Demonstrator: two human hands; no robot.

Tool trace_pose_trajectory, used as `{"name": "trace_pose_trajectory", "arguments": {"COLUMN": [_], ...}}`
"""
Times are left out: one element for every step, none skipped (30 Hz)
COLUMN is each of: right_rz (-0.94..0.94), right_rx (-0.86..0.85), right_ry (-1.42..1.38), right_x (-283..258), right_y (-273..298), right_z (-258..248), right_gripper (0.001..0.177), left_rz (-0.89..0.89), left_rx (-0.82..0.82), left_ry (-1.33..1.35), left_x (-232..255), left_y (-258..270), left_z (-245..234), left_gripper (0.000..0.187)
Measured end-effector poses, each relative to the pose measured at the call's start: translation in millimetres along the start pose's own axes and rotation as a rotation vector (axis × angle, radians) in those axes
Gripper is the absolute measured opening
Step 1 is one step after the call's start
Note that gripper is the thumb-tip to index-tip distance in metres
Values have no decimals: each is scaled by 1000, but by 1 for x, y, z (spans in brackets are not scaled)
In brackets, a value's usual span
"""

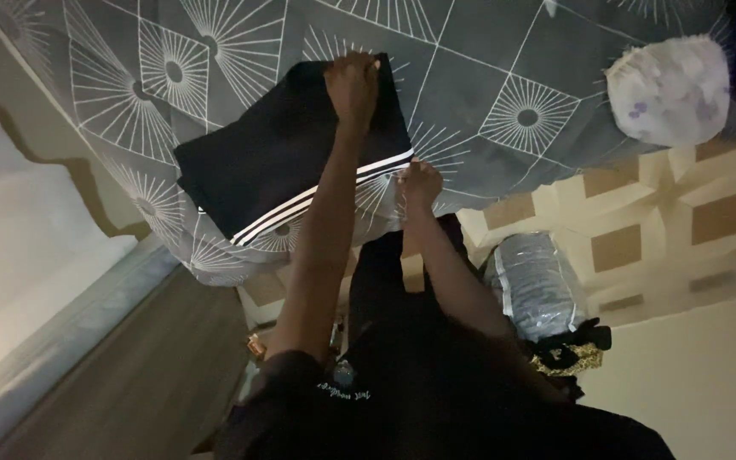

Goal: Fold various pieces of clothing on a bed.

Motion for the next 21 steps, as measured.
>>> {"name": "trace_pose_trajectory", "arguments": {"right_rz": [-22, -18, -35, -49, -42, 97, 237, 241, 274, 302, 304, 332, 360, 363, 391, 420, 424, 434, 444, 445, 442], "right_rx": [66, 64, 65, 69, 70, 101, 133, 130, 158, 184, 181, 195, 208, 206, 212, 218, 215, 243, 270, 271, 322], "right_ry": [202, 201, 184, 170, 173, 41, -92, -88, 205, 498, 500, 488, 476, 477, 445, 411, 412, 394, 376, 375, 344], "right_x": [-14, -12, -10, -9, -16, -17, -17, -25, -34, -44, -43, -42, -40, -34, -26, -18, -9, 0, 9, -1, -11], "right_y": [10, 2, -5, -9, -1, 4, 11, 17, 24, 30, 30, 32, 33, 24, 15, 7, -1, -8, -15, -6, 4], "right_z": [18, 15, 12, 6, 14, 23, 34, 44, 50, 57, 60, 60, 60, 54, 47, 40, 33, 24, 14, 27, 37], "right_gripper": [31, 31, 29, 27, 27, 26, 24, 24, 28, 33, 33, 33, 34, 34, 34, 33, 33, 31, 28, 28, 25], "left_rz": [37, 35, 4, -30, -35, 6, 48, 43, 43, 44, 40, 32, 24, 22, 28, 36, 34, 25, 16, 17, 8], "left_rx": [1, 2, -15, -37, -41, 9, 59, 60, 15, -30, -29, -27, -25, -25, 12, 49, 49, 41, 33, 32, 5], "left_ry": [-24, -28, 7, 43, 39, 52, 63, 60, 29, -1, -3, -9, -16, -18, 1, 18, 13, 17, 20, 19, 2], "left_x": [0, 6, 9, 12, 13, 17, 20, 22, 23, 25, 25, 24, 23, 24, 25, 26, 23, 21, 18, 22, 26], "left_y": [2, -1, -3, -1, 0, -2, -3, -5, -6, -8, -9, -9, -9, -10, -11, -12, -12, -11, -10, -13, -15], "left_z": [8, 1, -6, -12, -14, -18, -22, -24, -23, -21, -17, -13, -9, -11, -16, -20, -14, -8, -1, -9, -16], "left_gripper": [10, 10, 13, 16, 16, 17, 18, 18, 15, 13, 13, 9, 4, 4, 7, 9, 9, 6, 5, 5, 6]}}
Point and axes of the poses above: each hand's wrist, its own y-axis away from the middle knuckle, its own z-axis out of the palm, x = y × z, the point moved 6 cm from there along -y, towards the middle knuckle, and after that the axes turned 13 degrees about -y, right-handed, at the moved point
